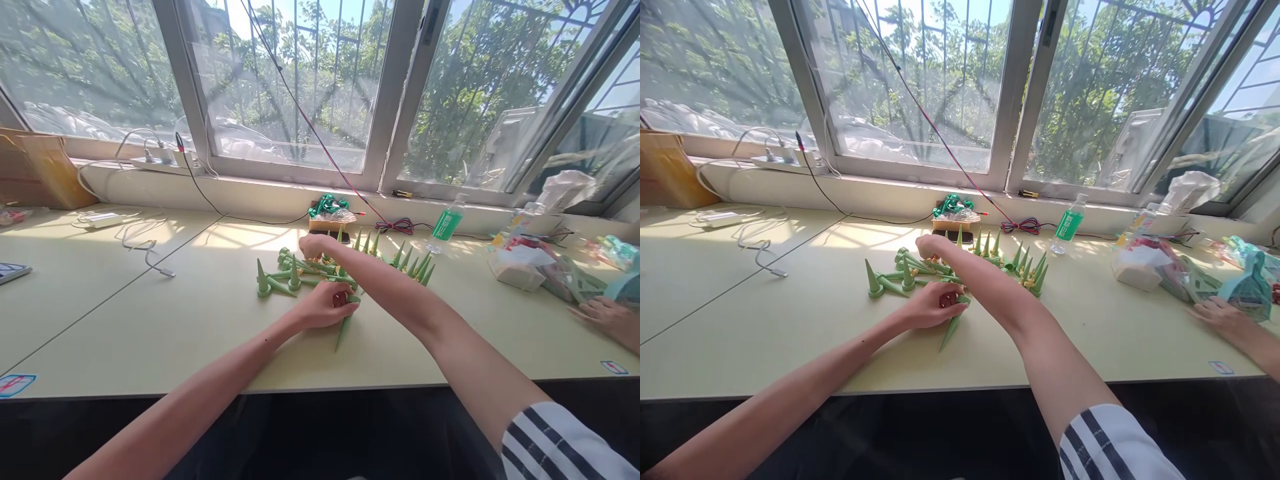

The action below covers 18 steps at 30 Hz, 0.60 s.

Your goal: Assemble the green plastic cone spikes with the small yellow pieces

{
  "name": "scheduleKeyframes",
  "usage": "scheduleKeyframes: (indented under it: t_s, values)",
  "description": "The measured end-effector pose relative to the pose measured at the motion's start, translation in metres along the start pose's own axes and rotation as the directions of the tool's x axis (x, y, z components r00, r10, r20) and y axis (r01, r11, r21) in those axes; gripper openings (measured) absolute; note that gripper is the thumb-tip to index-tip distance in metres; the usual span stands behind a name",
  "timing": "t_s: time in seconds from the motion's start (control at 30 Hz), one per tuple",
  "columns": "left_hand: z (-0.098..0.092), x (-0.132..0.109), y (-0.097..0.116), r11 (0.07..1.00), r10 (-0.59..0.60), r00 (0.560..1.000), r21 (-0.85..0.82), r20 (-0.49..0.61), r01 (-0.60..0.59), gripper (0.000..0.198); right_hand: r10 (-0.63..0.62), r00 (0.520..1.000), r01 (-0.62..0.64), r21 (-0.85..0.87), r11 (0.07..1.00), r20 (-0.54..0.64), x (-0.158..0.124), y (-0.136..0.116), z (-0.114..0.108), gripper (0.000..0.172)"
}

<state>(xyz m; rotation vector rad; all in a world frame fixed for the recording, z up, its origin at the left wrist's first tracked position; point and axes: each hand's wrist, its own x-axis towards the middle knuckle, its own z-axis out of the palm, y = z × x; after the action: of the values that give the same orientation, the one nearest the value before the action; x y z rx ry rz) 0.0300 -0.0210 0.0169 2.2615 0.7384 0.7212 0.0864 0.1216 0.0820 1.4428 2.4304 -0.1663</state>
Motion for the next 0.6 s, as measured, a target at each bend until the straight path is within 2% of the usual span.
scheduleKeyframes:
  t_s: [0.33, 0.6]
  values:
    - [-0.001, 0.001, -0.002, 0.999, -0.005, 1.000, 0.037, 0.003, 0.005, 0.020, -0.045, 0.997, 0.040, 0.080, 0.996, 0.061, -0.016, 0.000, -0.002, 0.022]
    - [0.000, 0.001, -0.004, 0.999, -0.001, 1.000, 0.050, 0.000, 0.001, 0.021, -0.094, 0.992, 0.090, 0.045, 0.995, 0.083, -0.032, 0.002, -0.006, 0.032]
